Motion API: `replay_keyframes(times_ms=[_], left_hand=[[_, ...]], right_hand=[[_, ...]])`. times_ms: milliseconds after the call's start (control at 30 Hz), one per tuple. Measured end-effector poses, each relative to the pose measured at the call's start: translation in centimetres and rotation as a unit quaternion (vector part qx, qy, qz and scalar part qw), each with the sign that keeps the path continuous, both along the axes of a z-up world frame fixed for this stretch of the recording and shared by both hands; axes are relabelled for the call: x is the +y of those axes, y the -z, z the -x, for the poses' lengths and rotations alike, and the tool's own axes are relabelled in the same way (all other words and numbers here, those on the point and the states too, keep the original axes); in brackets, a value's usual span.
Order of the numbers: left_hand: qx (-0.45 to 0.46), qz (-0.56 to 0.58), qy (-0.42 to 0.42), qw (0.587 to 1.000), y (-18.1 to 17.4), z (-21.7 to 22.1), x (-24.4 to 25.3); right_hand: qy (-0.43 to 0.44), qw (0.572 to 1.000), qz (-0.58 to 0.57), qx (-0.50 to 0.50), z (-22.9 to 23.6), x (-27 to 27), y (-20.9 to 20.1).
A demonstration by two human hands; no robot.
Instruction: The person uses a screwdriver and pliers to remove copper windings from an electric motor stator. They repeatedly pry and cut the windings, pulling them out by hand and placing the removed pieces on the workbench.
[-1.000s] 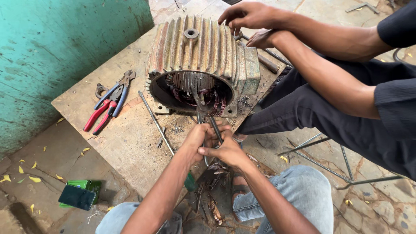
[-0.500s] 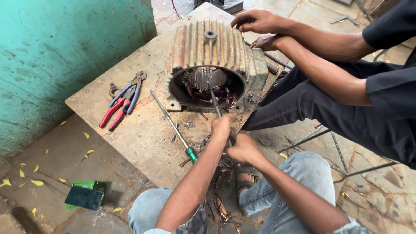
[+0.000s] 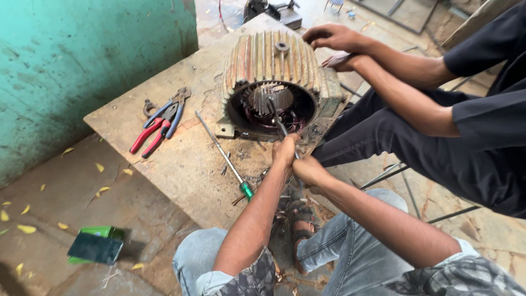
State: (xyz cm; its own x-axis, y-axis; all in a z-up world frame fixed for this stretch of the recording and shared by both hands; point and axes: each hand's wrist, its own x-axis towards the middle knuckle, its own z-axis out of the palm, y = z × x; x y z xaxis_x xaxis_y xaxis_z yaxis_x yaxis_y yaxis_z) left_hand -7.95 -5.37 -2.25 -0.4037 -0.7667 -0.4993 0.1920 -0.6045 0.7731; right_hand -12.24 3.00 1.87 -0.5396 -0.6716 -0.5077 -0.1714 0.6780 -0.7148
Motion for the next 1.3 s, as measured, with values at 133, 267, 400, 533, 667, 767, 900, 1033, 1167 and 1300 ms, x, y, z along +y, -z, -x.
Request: replay_keyframes(times_ms=[133,267,400,533,667,767,900,1033,1167,1300], left_hand=[[-0.065,0.012,0.029,0.997,0.5,-0.2,0.0],[-0.131,0.016,0.122,0.984,-0.6,-0.6,-0.6],[-0.094,0.001,0.064,0.994,-1.2,-1.4,0.2],[-0.127,0.022,0.074,0.989,-1.7,-1.6,0.1],[-0.181,0.045,0.085,0.979,-2.2,-1.5,0.3],[-0.192,0.047,0.08,0.977,-1.9,-1.9,1.0],[-0.16,0.025,0.063,0.985,-1.4,-2.3,1.5],[-0.11,0.027,0.093,0.989,-1.2,-1.3,0.3],[-0.052,0.012,0.103,0.993,-0.5,-0.9,-1.4],[-0.108,0.059,0.082,0.989,0.0,-1.1,-0.4]], right_hand=[[0.044,0.996,-0.037,-0.062,0.5,-0.2,1.8],[0.036,0.994,-0.021,-0.098,-0.4,-0.3,0.4],[0.064,0.991,-0.03,-0.109,-1.5,0.0,-0.4],[0.012,0.998,0.006,-0.063,-0.2,0.1,1.0],[0.02,0.998,0.06,-0.032,1.0,0.7,3.5],[0.04,0.995,0.065,-0.069,0.7,1.1,4.9],[0.045,0.987,0.067,-0.139,-0.3,1.3,3.9],[-0.011,0.986,-0.012,-0.167,1.1,0.7,-0.2],[0.002,0.978,-0.071,-0.194,2.0,-1.1,-1.0],[0.013,0.984,0.068,-0.166,1.8,0.4,3.5]])
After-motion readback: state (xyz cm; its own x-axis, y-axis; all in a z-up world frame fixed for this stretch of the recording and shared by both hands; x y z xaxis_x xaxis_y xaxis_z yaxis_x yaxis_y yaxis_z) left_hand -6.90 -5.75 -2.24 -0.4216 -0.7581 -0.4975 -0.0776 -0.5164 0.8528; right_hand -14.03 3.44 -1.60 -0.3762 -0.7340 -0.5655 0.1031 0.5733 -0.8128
